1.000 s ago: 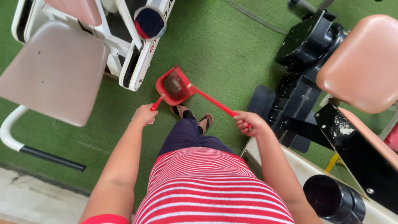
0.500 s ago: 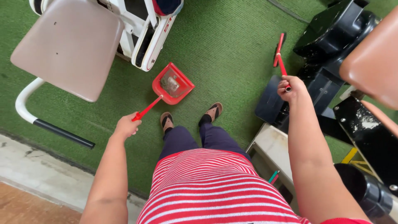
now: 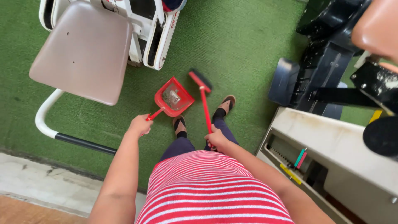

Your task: Sweeping the gym floor using a broom and a dustpan.

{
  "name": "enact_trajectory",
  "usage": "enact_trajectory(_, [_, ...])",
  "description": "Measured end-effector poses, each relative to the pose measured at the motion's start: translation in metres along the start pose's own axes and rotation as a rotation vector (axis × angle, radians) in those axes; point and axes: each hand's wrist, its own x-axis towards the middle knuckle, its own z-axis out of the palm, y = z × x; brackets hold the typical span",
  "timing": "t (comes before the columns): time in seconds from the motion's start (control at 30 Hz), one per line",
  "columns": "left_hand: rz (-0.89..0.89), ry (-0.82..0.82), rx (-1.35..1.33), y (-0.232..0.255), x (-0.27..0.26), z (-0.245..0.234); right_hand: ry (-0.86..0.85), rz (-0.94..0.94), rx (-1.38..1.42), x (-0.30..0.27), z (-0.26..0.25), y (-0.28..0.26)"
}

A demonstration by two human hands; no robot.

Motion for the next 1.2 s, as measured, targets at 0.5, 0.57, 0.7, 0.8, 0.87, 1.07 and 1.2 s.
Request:
enact_trajectory(0.5, [0.163, -0.090, 0.048, -0.069, 0.037, -0.058, -0.122, 0.116, 0.789, -0.134, -0.065, 0.103])
enact_trajectory(0.57, [0.155, -0.087, 0.072, -0.064, 0.032, -0.075, 0.026, 0.146, 0.836, -0.133, -0.075, 0.112])
enact_trajectory(0.7, [0.136, -0.100, 0.128, -0.075, 0.042, -0.095, 0.190, 0.092, 0.998, -0.056, -0.115, 0.176])
enact_trajectory(0.8, [0.119, -0.102, 0.198, -0.071, 0.043, -0.099, 0.236, 0.119, 1.174, -0.005, -0.116, 0.191])
enact_trajectory(0.87, [0.073, -0.107, 0.238, -0.056, 0.027, -0.101, 0.307, 0.164, 1.156, -0.011, -0.068, 0.149])
enact_trajectory(1.07, [0.099, -0.102, 0.362, -0.057, 0.041, -0.092, 0.271, 0.148, 0.862, -0.013, 0.131, 0.108])
enact_trajectory(1.2, [0.143, -0.080, 0.479, -0.066, 0.038, -0.074, 0.181, 0.052, 0.554, -0.049, 0.233, 0.114])
